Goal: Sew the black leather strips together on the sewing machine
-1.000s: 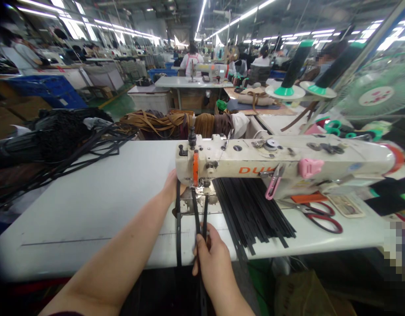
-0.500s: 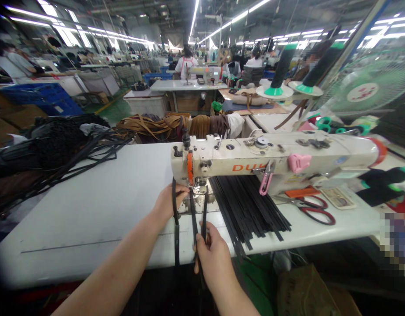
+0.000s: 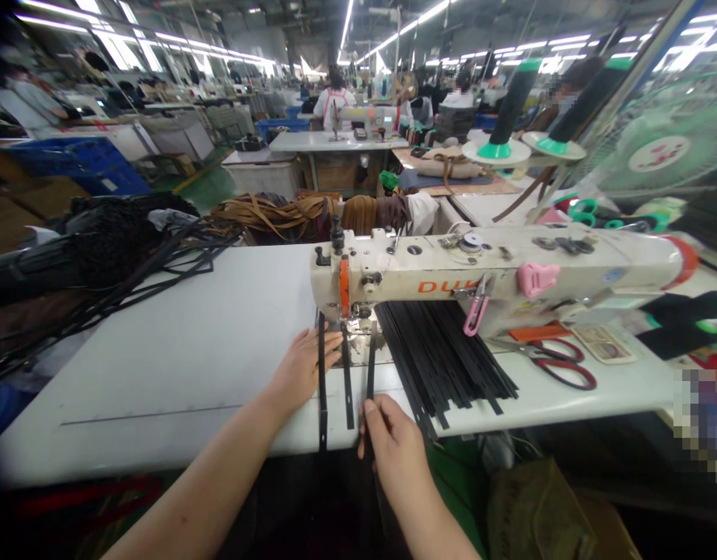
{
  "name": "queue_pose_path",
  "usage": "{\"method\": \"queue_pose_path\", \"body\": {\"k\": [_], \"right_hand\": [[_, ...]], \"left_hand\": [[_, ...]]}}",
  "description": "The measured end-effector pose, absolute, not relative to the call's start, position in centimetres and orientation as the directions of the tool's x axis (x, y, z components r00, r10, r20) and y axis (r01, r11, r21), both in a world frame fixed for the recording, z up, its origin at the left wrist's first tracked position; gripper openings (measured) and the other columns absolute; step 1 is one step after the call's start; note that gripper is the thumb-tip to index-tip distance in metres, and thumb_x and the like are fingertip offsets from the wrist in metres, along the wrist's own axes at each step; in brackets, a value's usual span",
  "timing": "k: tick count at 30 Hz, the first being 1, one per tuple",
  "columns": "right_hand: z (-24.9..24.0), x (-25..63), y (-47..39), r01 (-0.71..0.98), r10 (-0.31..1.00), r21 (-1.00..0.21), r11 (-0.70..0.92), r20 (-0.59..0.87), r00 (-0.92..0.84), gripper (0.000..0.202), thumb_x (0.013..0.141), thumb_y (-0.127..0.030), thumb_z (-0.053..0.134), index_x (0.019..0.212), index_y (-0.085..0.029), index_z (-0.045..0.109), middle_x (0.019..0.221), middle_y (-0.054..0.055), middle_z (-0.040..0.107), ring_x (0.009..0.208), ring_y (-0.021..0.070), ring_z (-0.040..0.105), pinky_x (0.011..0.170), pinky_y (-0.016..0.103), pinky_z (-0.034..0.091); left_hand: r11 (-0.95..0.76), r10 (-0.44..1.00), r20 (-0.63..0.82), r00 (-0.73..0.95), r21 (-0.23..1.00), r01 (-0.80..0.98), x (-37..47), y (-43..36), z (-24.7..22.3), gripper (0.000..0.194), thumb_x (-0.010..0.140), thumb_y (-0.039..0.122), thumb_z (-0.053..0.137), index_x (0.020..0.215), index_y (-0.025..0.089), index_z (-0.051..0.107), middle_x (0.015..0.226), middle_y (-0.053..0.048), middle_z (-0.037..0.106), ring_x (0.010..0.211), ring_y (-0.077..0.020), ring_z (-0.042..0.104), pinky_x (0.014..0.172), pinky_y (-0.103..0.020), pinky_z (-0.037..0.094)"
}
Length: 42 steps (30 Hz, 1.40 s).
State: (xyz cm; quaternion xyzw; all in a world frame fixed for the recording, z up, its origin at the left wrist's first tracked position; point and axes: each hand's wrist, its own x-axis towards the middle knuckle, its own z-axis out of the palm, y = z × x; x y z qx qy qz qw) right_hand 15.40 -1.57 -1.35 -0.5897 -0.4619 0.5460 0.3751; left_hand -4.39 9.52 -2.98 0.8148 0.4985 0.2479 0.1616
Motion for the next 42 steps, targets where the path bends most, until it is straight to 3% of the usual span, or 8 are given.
{"method": "queue_pose_path", "body": {"k": [3,6,11,20,28,42], "right_hand": [[-1.24,15.80,-1.65,0.172,0.962,-0.948,-0.267,-0.274,-0.019,0.044,0.097,-0.062,0.052,0.081,-0.021,0.058,0.057,-0.002,0.058,0.045,0.0149,0.051,0.042,0.023,0.037],[-1.47,15.93,-1.59,0.160,0.969,-0.956,-0.244,-0.246,0.008,0.039,0.094,-0.058,0.056,0.098,-0.020,0.063,0.064,-0.002,0.059,0.051,0.0180,0.057,0.047,0.026,0.043],[-1.76,15.95,-1.50,0.182,0.978,-0.960,-0.210,-0.208,0.030,0.046,0.095,-0.059,0.056,0.116,-0.019,0.065,0.068,-0.001,0.060,0.057,0.0212,0.060,0.056,0.030,0.049],[-1.68,16.21,-1.36,0.263,0.986,-0.950,-0.167,-0.169,0.018,0.045,0.095,-0.058,0.056,0.113,-0.019,0.069,0.068,0.001,0.062,0.065,0.0223,0.061,0.062,0.029,0.046],[-1.51,16.03,-1.47,0.206,0.974,-0.953,-0.221,-0.225,0.002,0.056,0.095,-0.068,0.054,0.114,-0.018,0.068,0.069,0.002,0.062,0.058,0.0207,0.058,0.054,0.028,0.047],[-1.39,16.15,-1.33,0.300,0.974,-0.928,-0.222,-0.227,0.019,0.058,0.092,-0.071,0.055,0.115,-0.019,0.067,0.068,0.002,0.061,0.060,0.0228,0.060,0.056,0.030,0.048]], "left_hand": [[-0.443,0.896,0.234,0.377,0.513,0.735,-4.27,9.37,-2.80,0.032,0.104,0.025,0.051,0.133,0.025,0.065,0.141,-0.006,0.063,0.143,-0.0235,0.046,0.122,-0.050,0.029],[-0.441,0.897,0.236,0.373,0.527,0.727,-4.17,9.20,-2.62,0.032,0.104,0.024,0.050,0.133,0.025,0.065,0.141,-0.007,0.063,0.142,-0.0222,0.047,0.123,-0.049,0.028],[-0.436,0.899,0.251,0.357,0.554,0.709,-4.13,9.17,-2.73,0.033,0.104,0.024,0.049,0.134,0.025,0.064,0.141,-0.007,0.063,0.141,-0.0221,0.047,0.122,-0.050,0.029],[-0.464,0.886,0.278,0.372,0.539,0.703,-4.11,9.15,-2.83,0.033,0.106,0.025,0.047,0.133,0.025,0.065,0.140,-0.006,0.064,0.143,-0.0246,0.046,0.122,-0.051,0.029],[-0.482,0.875,0.325,0.357,0.544,0.686,-3.96,9.22,-3.07,0.029,0.105,0.027,0.049,0.127,0.023,0.068,0.135,-0.005,0.067,0.140,-0.0250,0.049,0.123,-0.052,0.030],[-0.486,0.872,0.349,0.344,0.528,0.697,-3.77,9.36,-3.35,0.030,0.101,0.025,0.056,0.130,0.024,0.065,0.138,-0.008,0.065,0.141,-0.0251,0.048,0.124,-0.051,0.031]]}}
